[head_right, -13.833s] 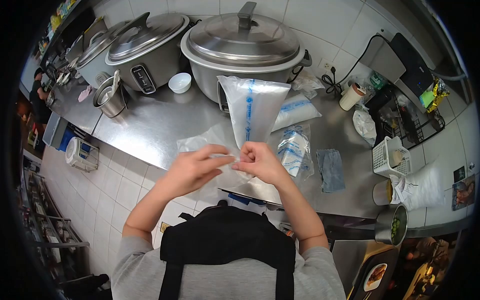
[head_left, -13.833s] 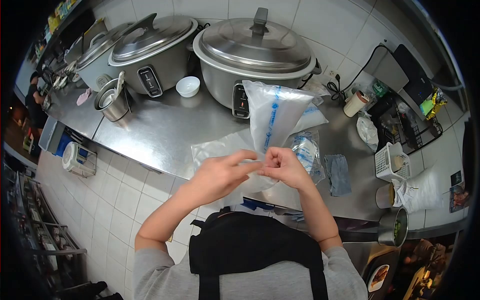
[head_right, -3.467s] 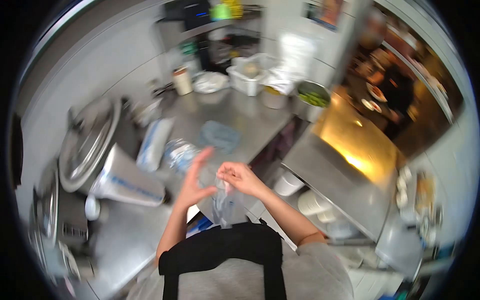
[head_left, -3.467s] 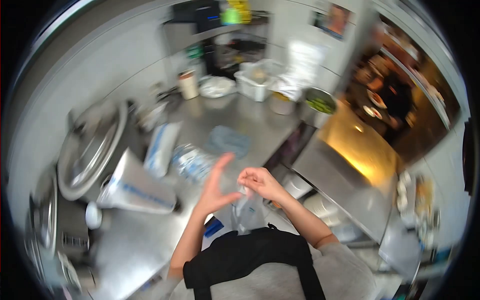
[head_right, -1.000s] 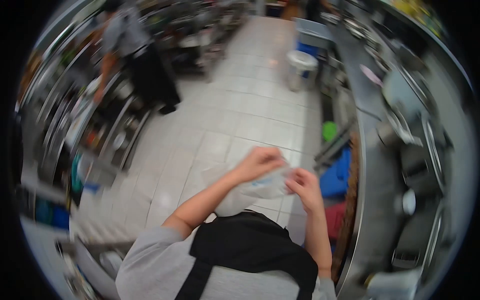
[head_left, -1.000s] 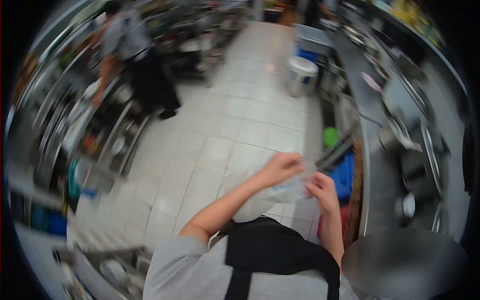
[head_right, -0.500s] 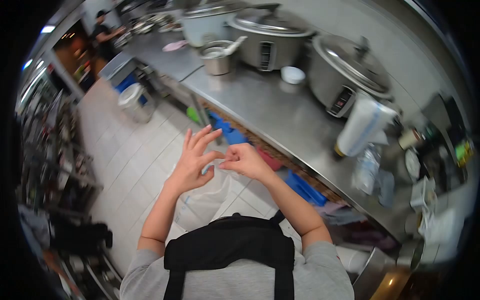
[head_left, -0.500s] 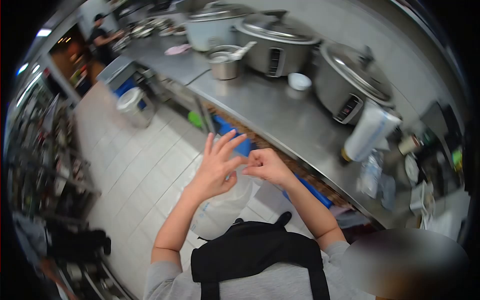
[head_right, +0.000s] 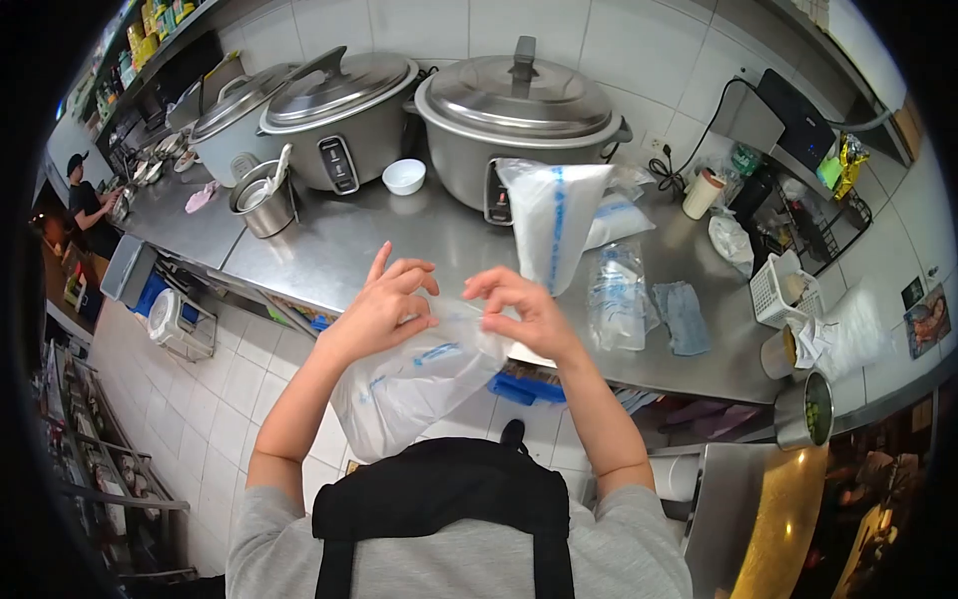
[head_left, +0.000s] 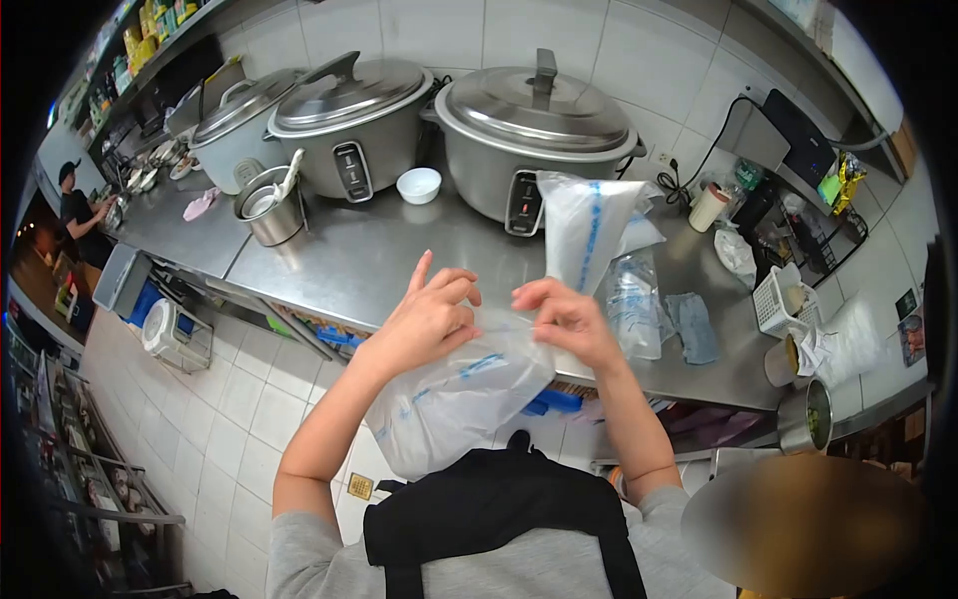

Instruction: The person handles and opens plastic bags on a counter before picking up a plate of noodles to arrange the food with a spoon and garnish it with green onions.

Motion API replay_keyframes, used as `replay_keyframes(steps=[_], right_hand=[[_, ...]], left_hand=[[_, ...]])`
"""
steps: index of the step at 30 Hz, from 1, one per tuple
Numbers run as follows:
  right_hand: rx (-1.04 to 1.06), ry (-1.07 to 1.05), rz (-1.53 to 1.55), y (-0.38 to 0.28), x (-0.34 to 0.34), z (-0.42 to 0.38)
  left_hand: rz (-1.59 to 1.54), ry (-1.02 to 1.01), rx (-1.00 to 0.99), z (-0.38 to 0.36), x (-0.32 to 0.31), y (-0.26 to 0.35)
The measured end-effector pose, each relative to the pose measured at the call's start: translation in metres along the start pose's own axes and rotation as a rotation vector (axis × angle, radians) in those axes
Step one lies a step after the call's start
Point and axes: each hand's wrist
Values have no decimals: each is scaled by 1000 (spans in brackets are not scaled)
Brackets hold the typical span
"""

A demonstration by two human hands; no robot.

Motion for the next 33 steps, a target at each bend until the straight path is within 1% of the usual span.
replay_keyframes(steps=[2,3,4,5,7,8,10,11,13,14,16,17,19,20,22,23,24,26,27,29,30,32,33], right_hand=[[123,-45,285,1,36,-5],[13,-2,416,-1,46,-12],[15,3,410,0,60,-16],[-70,42,357,3,76,-22],[-252,128,274,2,102,-30],[-252,129,266,0,110,-32],[-275,186,167,-8,121,-29],[-273,183,163,-4,129,-25],[12,591,95,8,145,-10],[11,588,97,9,150,0],[156,747,-21,9,153,26],[153,747,-17,14,153,35],[91,637,261,27,154,51],[93,642,263,30,152,54],[20,509,483,31,148,61],[34,584,501,29,145,61],[36,591,495,28,145,61],[108,626,541,28,145,59],[109,634,539,31,141,58],[156,762,541,44,133,57],[161,766,540,51,135,56],[214,757,478,65,134,51],[215,769,479,65,133,47]], left_hand=[[-2,-24,4,22,-17,-6],[-151,-30,-15,33,-23,-7],[-298,-39,-36,44,-27,-8],[-300,-37,-45,53,-30,-8],[-762,-101,-42,73,-28,-3],[-764,-96,-48,80,-33,1],[-1009,119,-83,88,-45,10],[-1008,125,-86,89,-55,9],[-1674,253,10,88,-78,0],[-1673,255,12,92,-85,-4],[-1316,403,728,105,-95,-10],[-1314,402,733,112,-103,-13],[-960,298,672,132,-116,-17],[-957,294,669,142,-118,-16],[-776,413,459,159,-117,-16],[-696,317,511,161,-114,-22],[-701,314,503,164,-108,-20],[-778,332,491,169,-96,-14],[-781,325,486,169,-98,-15],[-739,380,390,172,-104,-17],[-738,378,384,171,-105,-18],[-692,61,506,165,-107,-23],[-743,-10,541,164,-107,-23]])
Point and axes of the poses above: each hand's wrist, its own z-axis towards the middle knuckle, its own x-axis out of the back of the hand, y = z × x, and after that the axes turned 10 degrees about z, right-handed
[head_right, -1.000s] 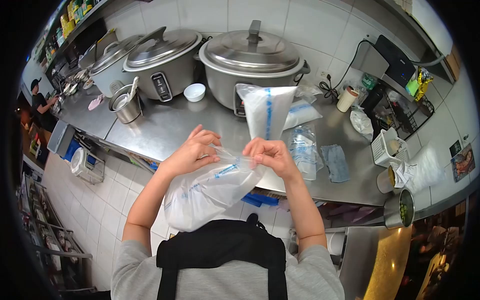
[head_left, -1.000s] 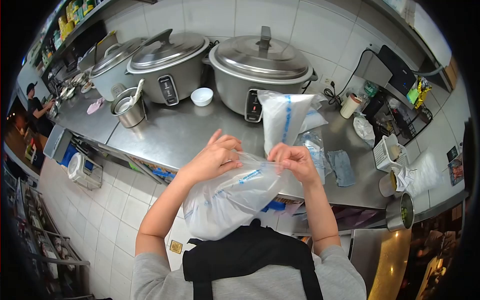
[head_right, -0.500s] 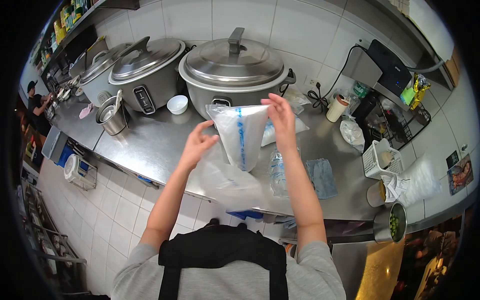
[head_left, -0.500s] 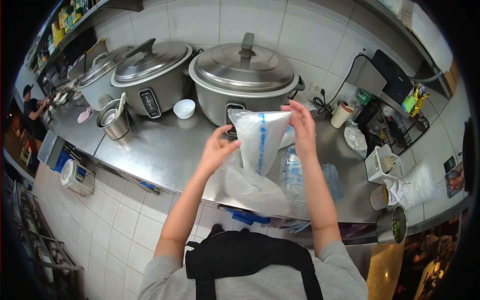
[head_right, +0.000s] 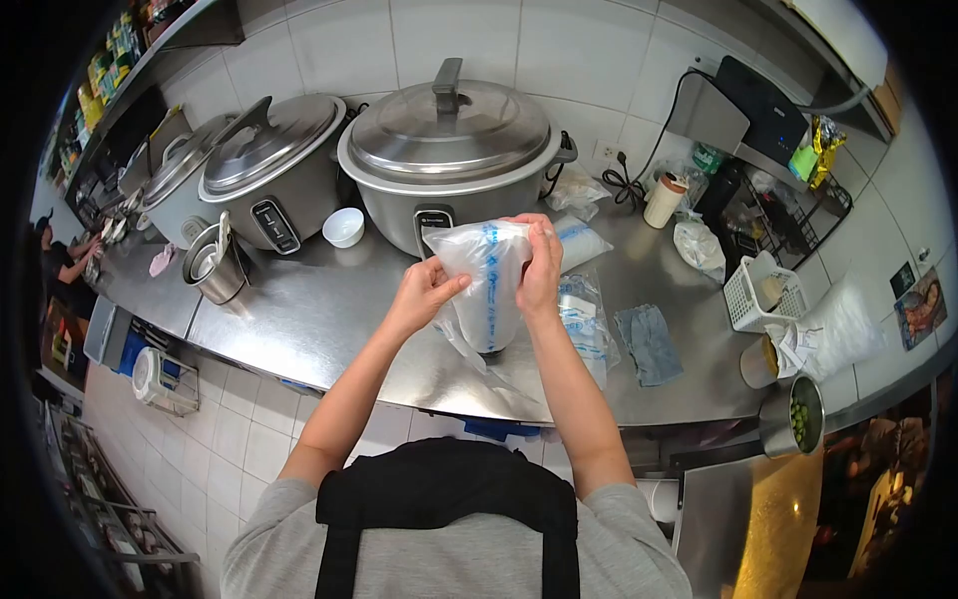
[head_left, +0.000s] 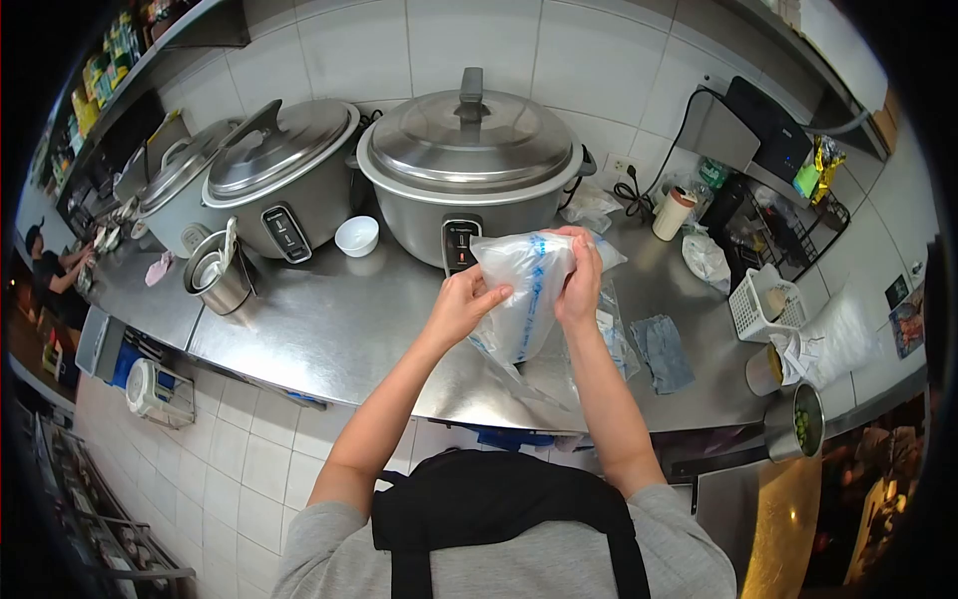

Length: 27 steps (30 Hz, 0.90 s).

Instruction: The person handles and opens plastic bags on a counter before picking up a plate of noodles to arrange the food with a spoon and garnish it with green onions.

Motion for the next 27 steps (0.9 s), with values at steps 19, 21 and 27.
replay_keyframes(steps=[19,21,27], right_hand=[[-90,129,-548,93,76,-108],[-81,130,-548,85,75,-112],[135,0,-567,-6,7,-97]], left_hand=[[-42,-27,-177,6,-26,-34],[-29,-75,-117,-4,-6,-29],[-215,-188,-162,-53,62,-6]])
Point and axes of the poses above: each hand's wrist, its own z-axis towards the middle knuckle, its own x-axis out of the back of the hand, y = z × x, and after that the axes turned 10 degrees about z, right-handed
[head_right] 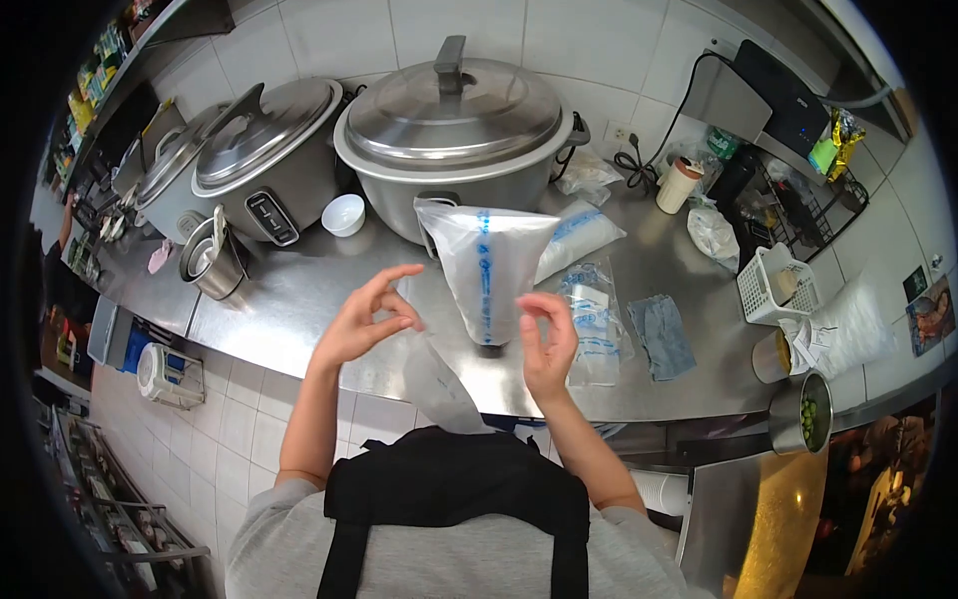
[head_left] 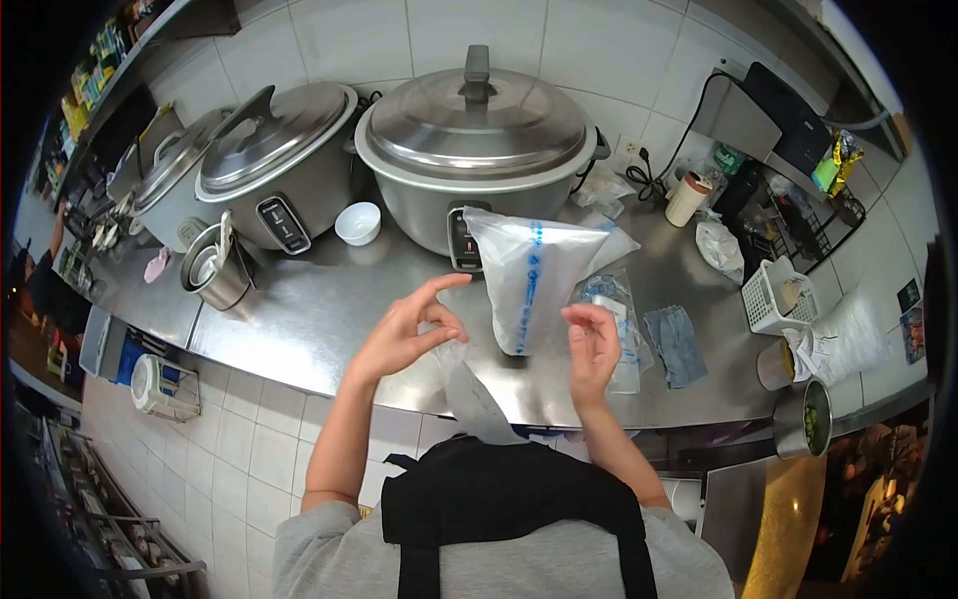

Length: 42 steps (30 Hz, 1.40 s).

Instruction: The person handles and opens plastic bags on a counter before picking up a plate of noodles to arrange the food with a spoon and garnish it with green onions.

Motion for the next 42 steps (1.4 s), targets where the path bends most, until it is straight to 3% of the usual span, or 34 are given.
replay_keyframes(steps=[2,4,5,6,8,10,12,14,15,16,18,20,22,23,24,26,27,29,32,33,35,36,38,42], right_hand=[[53,-325,-149,-41,-15,30],[107,-450,-181,-53,-37,49],[107,-578,-111,-55,-45,54],[108,-705,-41,-57,-50,59],[219,-751,-126,-61,-54,64],[237,-869,-346,-57,-46,65],[250,-857,-372,-52,-34,65],[47,-781,-189,-59,-22,67],[48,-777,-195,-64,-15,69],[-48,-789,-140,-71,-8,72],[-144,-793,-96,-85,8,78],[-568,-710,182,-95,23,85],[-576,-624,304,-95,32,102],[-578,-544,434,-92,34,112],[-580,-537,427,-81,36,121],[-645,-262,613,-50,38,133],[-642,-258,610,-43,35,132],[-1098,301,717,-33,18,131],[-1019,455,512,-54,-23,111],[-1022,457,512,-38,-13,101],[-1076,223,884,22,23,80],[-1079,224,885,39,33,74],[-1107,-37,925,61,45,61],[-1191,43,847,87,50,36]], left_hand=[[33,-48,-32,-2,9,13],[275,-243,-399,3,16,23],[279,-242,-401,3,18,27],[163,-247,-425,4,19,31],[50,-245,-454,7,26,30],[-418,-197,-519,7,37,12],[-494,-187,-549,7,45,1],[-326,-141,-195,7,49,-1],[-229,-192,-120,7,46,13],[-230,-199,-126,13,39,15],[163,-392,-334,27,28,15],[114,-463,-286,42,24,20],[-307,-477,-168,63,24,26],[-363,-365,-70,72,23,30],[-514,-378,-23,87,24,26],[-687,-366,95,116,20,7],[-688,-372,93,120,15,2],[-929,-255,371,127,8,-9],[-1103,-380,427,129,-2,-61],[-1079,-241,521,113,-9,-36],[-1179,-314,499,112,-20,-93],[-1276,-386,470,111,-26,-117],[-1224,-364,504,95,-42,-127],[-1118,-297,528,79,-61,-143]])
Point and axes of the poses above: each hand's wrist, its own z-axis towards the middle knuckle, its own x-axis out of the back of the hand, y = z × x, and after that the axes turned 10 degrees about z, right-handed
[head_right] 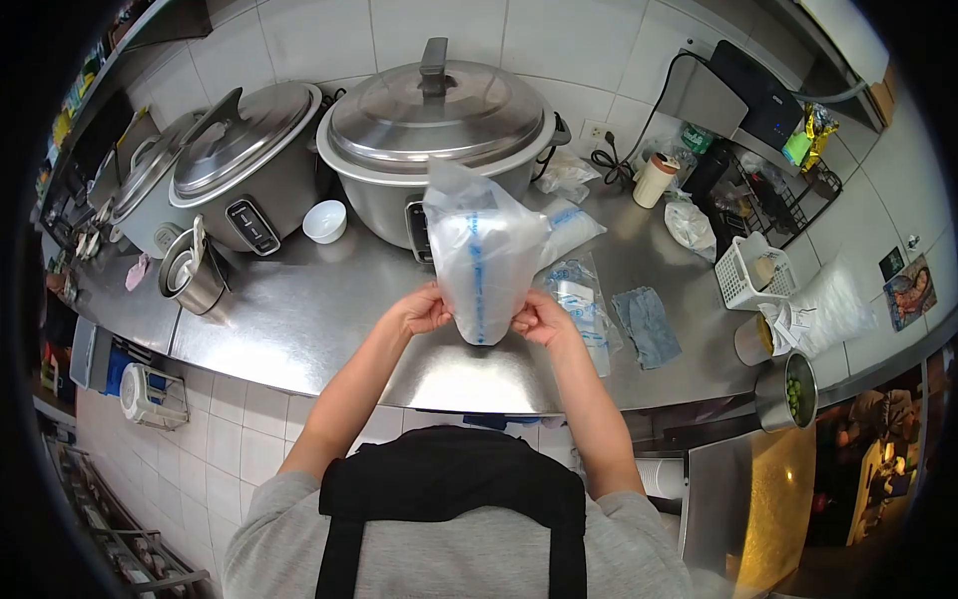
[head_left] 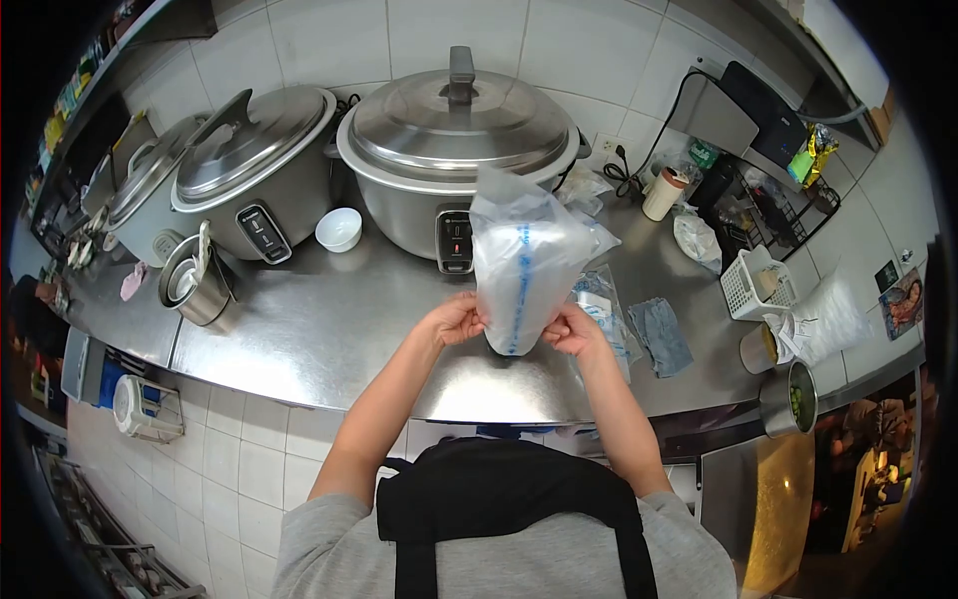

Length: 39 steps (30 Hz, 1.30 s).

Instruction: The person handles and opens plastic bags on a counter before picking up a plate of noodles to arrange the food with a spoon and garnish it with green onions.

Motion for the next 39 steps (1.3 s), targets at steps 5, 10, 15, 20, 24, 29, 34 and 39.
replay_keyframes(steps=[5,10,15,20,24,29,34,39], right_hand=[[-16,89,-12,-10,-13,1],[57,125,-301,-26,-15,33],[-87,253,-323,-9,5,40],[54,97,111,14,26,9],[143,-59,271,49,18,-21],[187,-152,306,71,45,-4],[376,291,-489,47,48,-11],[771,59,-1004,31,-6,-29]], left_hand=[[345,239,-34,1,-8,9],[530,385,-10,28,-15,18],[196,363,155,34,12,-14],[-196,278,10,-2,0,-38],[-398,190,-164,-38,-33,-64],[66,246,-236,-27,-31,-91],[293,439,-287,-27,1,-90],[840,648,-840,-38,-60,-18]])
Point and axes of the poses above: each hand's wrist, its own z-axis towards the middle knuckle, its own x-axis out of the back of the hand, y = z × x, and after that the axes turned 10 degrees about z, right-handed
